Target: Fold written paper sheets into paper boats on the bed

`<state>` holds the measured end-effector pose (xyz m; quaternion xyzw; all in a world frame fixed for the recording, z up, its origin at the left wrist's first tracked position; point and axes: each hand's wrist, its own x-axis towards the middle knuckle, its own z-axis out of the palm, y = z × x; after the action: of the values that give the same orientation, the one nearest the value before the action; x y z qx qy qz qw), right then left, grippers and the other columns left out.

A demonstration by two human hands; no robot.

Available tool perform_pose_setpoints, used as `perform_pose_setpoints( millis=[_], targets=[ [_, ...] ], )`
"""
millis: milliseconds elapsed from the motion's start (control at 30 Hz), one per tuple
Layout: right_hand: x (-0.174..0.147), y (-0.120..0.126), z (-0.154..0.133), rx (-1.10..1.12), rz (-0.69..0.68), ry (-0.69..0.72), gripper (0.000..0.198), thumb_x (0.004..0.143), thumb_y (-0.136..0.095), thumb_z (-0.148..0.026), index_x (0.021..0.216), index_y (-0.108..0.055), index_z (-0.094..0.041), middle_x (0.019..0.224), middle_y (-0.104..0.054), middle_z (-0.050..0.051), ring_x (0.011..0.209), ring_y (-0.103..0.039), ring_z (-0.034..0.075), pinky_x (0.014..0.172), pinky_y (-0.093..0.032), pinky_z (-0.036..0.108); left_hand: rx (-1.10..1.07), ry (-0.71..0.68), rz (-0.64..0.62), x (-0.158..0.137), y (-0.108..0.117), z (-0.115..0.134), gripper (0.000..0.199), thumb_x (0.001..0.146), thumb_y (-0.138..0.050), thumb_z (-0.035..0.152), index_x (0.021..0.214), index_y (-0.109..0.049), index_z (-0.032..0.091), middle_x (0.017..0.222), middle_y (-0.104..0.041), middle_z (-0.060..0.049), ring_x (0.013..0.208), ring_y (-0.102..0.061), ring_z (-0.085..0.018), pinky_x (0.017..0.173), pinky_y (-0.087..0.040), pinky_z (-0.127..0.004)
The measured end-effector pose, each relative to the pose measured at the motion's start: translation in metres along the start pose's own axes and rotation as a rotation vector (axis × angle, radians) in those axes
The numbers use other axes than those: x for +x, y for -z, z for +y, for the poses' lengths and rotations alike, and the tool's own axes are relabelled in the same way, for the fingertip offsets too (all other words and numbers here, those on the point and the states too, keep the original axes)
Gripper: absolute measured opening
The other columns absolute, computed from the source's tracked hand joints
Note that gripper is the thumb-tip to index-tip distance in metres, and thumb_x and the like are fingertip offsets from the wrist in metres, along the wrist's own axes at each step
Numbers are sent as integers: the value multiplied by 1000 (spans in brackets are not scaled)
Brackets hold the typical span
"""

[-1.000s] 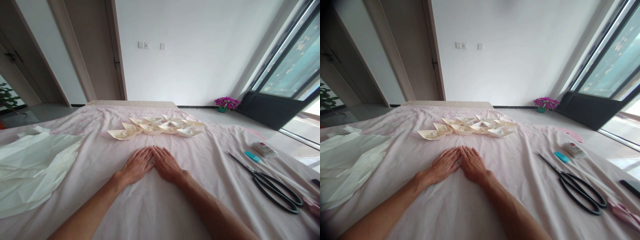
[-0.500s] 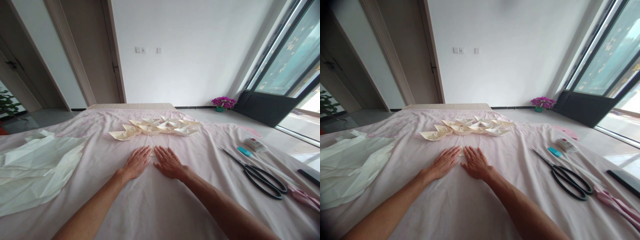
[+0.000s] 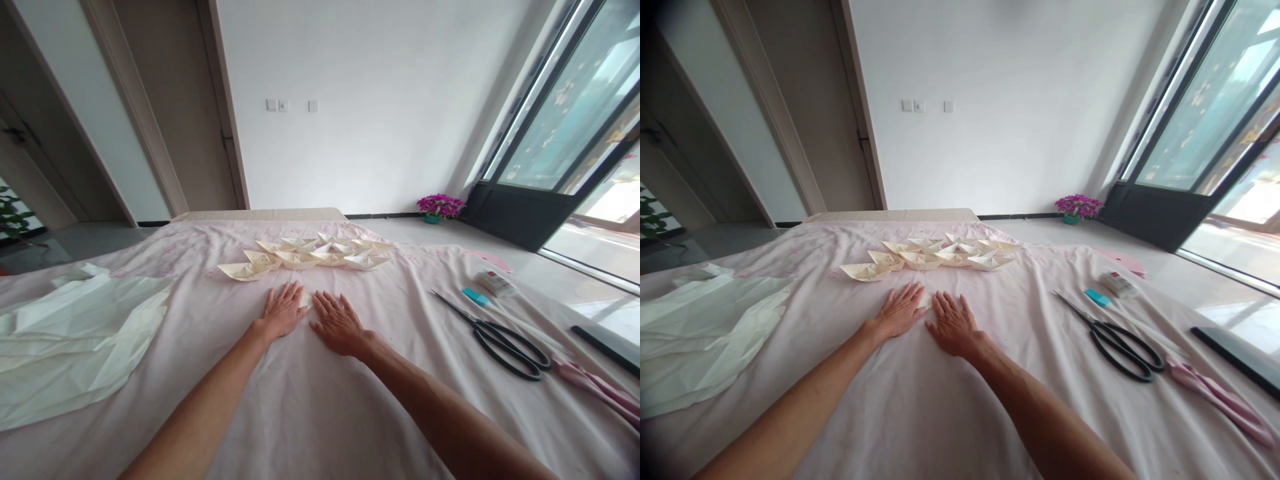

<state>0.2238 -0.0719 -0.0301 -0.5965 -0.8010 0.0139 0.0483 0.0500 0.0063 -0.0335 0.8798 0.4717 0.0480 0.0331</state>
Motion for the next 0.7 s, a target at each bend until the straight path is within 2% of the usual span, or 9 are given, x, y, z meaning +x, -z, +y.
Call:
perform_pose_setpoints(
  millis=[100, 200, 333, 400, 533, 633, 700],
  targets=[
    [0, 2, 0, 7, -4, 0, 67, 95, -19, -53, 149, -21, -14, 156, -16, 10, 143, -13, 24, 114, -6, 47, -12, -36, 41, 2, -3, -7, 59, 94, -30, 50, 146, -28, 23, 154, -22, -10, 142, -18, -31, 108, -16, -61],
    [2, 11, 3, 25, -2, 25, 62, 94, -29, -48, 146, -29, -13, 153, -24, 12, 141, -20, 26, 113, -12, 49, -22, -125, 132, -2, -5, -13, 51, 95, -33, 42, 143, -35, 24, 151, -31, -10, 140, -25, -27, 110, -22, -54],
    [13, 30, 9, 61, 29, 58, 45, 89, -46, -37, 130, -49, -19, 134, -52, 12, 122, -47, 25, 104, -31, 43, -87, -204, 291, -9, -8, -13, 39, 96, -38, 31, 131, -51, 21, 139, -50, -9, 129, -45, -19, 107, -36, -37],
    [21, 34, 12, 88, 73, 49, 40, 86, -51, -33, 124, -53, -20, 121, -59, 10, 111, -53, 23, 98, -36, 39, -120, -200, 348, -11, -7, -11, 34, 96, -40, 27, 125, -57, 21, 130, -58, -8, 119, -53, -17, 102, -41, -33],
    [39, 26, 11, 221, 195, -11, 49, 80, -56, -28, 128, -50, -21, 117, -61, 9, 110, -54, 23, 95, -38, 36, -152, -184, 397, -14, -1, -5, 29, 94, -43, 21, 118, -59, 22, 113, -67, -6, 103, -61, -18, 91, -48, -31],
    [52, 13, 8, 411, 282, -110, 52, 78, -54, -23, 130, -47, -21, 115, -64, 8, 106, -57, 22, 91, -42, 34, -144, -135, 425, -14, 2, -4, 33, 93, -43, 16, 123, -55, 22, 109, -68, -6, 97, -62, -18, 88, -49, -31],
    [60, 5, 6, 559, 316, -162, 59, 78, -53, -23, 135, -40, -22, 108, -66, 7, 97, -61, 21, 84, -46, 33, -157, -99, 451, -12, 2, -6, 35, 91, -43, 13, 123, -54, 21, 109, -68, -6, 98, -62, -19, 88, -50, -32]
  ],
)
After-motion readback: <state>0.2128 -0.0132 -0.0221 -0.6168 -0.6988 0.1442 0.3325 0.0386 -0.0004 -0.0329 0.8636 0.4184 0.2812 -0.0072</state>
